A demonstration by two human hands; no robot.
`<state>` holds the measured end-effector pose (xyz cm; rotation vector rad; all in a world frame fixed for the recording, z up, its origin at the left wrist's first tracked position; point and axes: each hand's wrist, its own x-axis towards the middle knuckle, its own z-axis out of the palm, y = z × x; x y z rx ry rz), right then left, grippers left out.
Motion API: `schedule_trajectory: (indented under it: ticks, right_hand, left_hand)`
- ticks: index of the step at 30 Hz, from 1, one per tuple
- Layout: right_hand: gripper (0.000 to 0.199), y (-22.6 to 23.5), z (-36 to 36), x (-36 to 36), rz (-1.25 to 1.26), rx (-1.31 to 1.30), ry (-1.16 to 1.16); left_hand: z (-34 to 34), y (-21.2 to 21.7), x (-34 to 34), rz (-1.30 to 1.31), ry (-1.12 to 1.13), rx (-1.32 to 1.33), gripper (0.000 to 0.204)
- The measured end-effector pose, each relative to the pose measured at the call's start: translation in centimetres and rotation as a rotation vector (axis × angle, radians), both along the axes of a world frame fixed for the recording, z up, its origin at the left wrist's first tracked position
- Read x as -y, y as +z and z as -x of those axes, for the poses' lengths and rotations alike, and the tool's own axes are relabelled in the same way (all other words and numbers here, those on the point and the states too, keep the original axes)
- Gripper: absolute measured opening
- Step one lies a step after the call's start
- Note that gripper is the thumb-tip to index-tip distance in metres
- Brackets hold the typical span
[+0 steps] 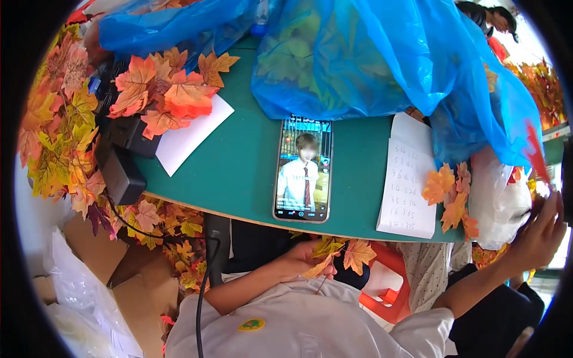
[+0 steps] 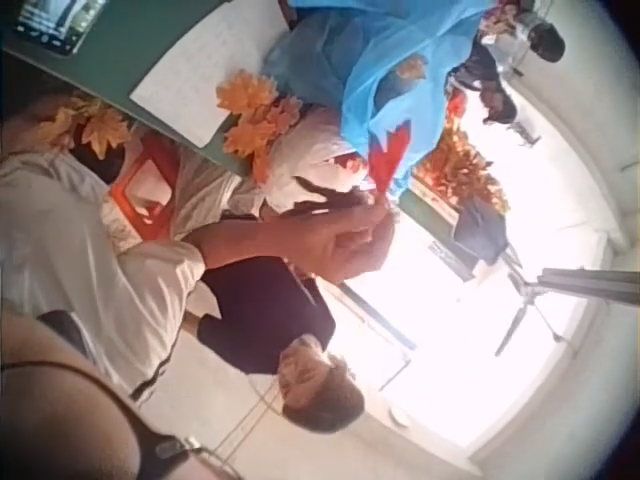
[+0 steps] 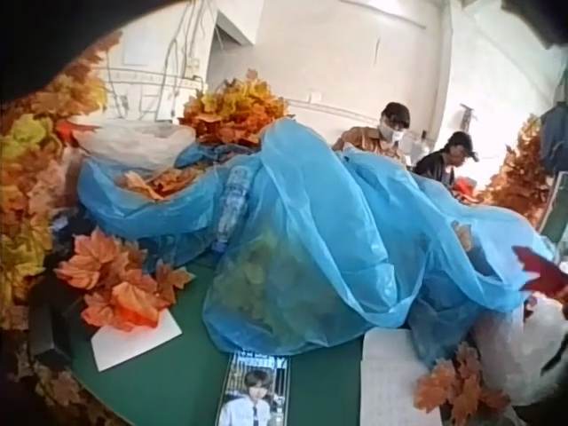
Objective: Manually assembling artificial autumn leaves onto stems at a workstation.
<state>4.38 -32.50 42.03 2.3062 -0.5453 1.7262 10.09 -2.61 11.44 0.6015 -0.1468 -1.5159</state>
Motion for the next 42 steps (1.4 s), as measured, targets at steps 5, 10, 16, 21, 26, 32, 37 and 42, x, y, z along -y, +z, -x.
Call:
schedule_trajectory:
  ticks: [5, 10, 16, 21, 26, 32, 37, 42]
  right_hand:
    - [0.019, -4.9, 2.0, -6.9, -0.260, -0.096, 0.448]
    - [0.019, -6.3, 0.7, -4.6, -0.334, -0.369, 0.345]
    - [0.017, -7.1, -0.5, -3.0, -0.198, -0.409, 0.323]
    - [0.020, -7.9, 0.3, -2.0, 0.035, -0.416, 0.297]
    - [0.018, -8.8, 1.0, -2.0, 0.067, -0.427, 0.290]
    - [0.017, -9.5, 0.5, -3.0, 0.007, -0.525, 0.390]
    - [0.022, -10.8, -1.3, -3.0, 0.041, -0.537, 0.517]
    - [0.020, -10.7, -0.9, -3.4, -0.048, -0.570, 0.492]
  left_hand:
    - [-0.2, 0.6, 0.9, 0.002, 0.003, 0.044, 0.042]
    - [-0.1, 0.4, 0.5, 0.013, -0.002, -0.041, 0.042]
    - [0.0, 0.3, 0.2, 0.017, 0.038, 0.038, 0.044]
    - [-0.1, 0.9, 0.6, -0.038, 0.004, 0.041, 0.043]
    - [0.0, 1.1, 0.7, -0.018, 0.006, 0.018, 0.043]
    - [-0.1, 0.7, 1.2, -0.005, -0.029, 0.018, 0.041]
    - [-0.3, 1.2, 0.3, -0.120, 0.051, 0.029, 0.039]
    - [0.0, 0.9, 0.6, -0.084, 0.043, 0.058, 0.039]
